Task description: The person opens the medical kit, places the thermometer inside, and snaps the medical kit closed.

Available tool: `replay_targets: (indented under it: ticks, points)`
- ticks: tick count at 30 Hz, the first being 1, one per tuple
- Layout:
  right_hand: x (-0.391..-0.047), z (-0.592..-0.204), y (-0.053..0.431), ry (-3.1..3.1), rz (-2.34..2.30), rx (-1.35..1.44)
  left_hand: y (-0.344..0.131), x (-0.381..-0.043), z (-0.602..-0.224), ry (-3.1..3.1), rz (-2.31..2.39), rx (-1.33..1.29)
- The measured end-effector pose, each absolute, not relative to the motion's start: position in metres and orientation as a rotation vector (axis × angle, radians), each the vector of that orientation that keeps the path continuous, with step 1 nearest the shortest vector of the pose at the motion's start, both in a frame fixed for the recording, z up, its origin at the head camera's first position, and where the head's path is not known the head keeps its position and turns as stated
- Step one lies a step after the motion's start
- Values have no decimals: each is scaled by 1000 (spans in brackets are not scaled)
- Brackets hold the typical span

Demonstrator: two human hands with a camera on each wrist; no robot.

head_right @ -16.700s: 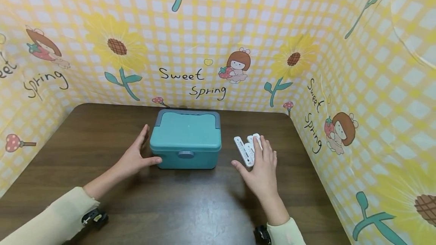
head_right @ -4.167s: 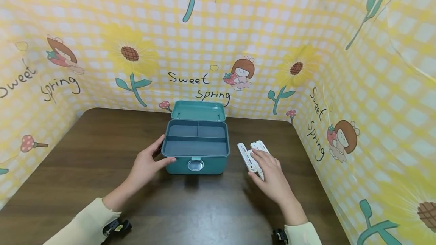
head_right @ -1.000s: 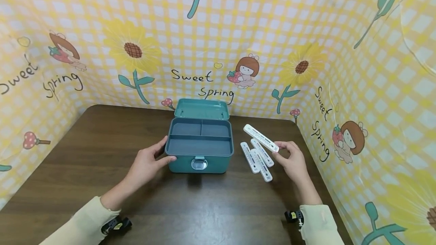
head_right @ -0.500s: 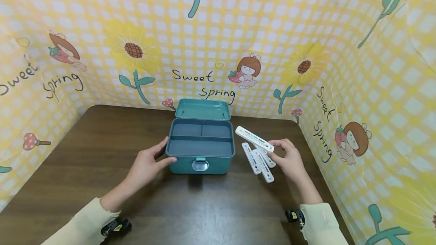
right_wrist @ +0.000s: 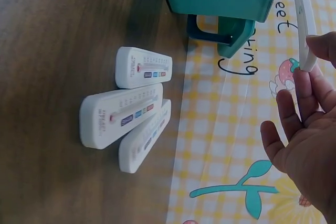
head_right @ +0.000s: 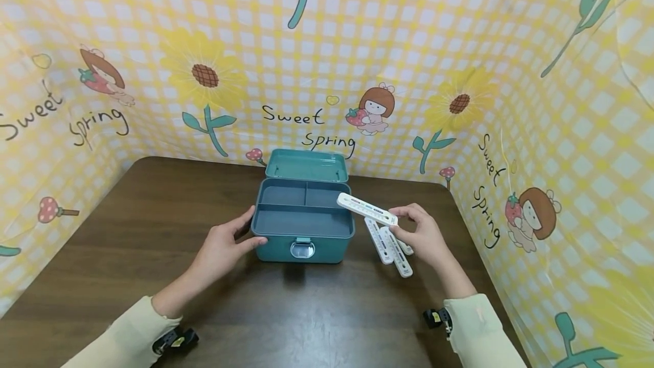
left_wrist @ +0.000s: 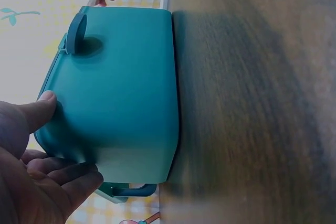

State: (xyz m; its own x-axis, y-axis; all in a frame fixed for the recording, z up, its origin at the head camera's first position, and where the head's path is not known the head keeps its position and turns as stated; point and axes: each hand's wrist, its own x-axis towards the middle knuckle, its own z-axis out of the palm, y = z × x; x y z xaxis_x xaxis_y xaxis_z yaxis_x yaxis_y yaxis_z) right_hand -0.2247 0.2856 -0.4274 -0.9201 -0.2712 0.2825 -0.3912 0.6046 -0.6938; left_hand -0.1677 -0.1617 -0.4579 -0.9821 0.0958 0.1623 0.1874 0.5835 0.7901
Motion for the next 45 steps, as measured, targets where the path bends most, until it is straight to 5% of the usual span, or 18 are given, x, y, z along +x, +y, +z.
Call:
replay_targets:
  ticks: [45]
  points:
    - [-266,-360,212,-2954,688,1130,-159,-167,-458,-2703,-1355,-250]
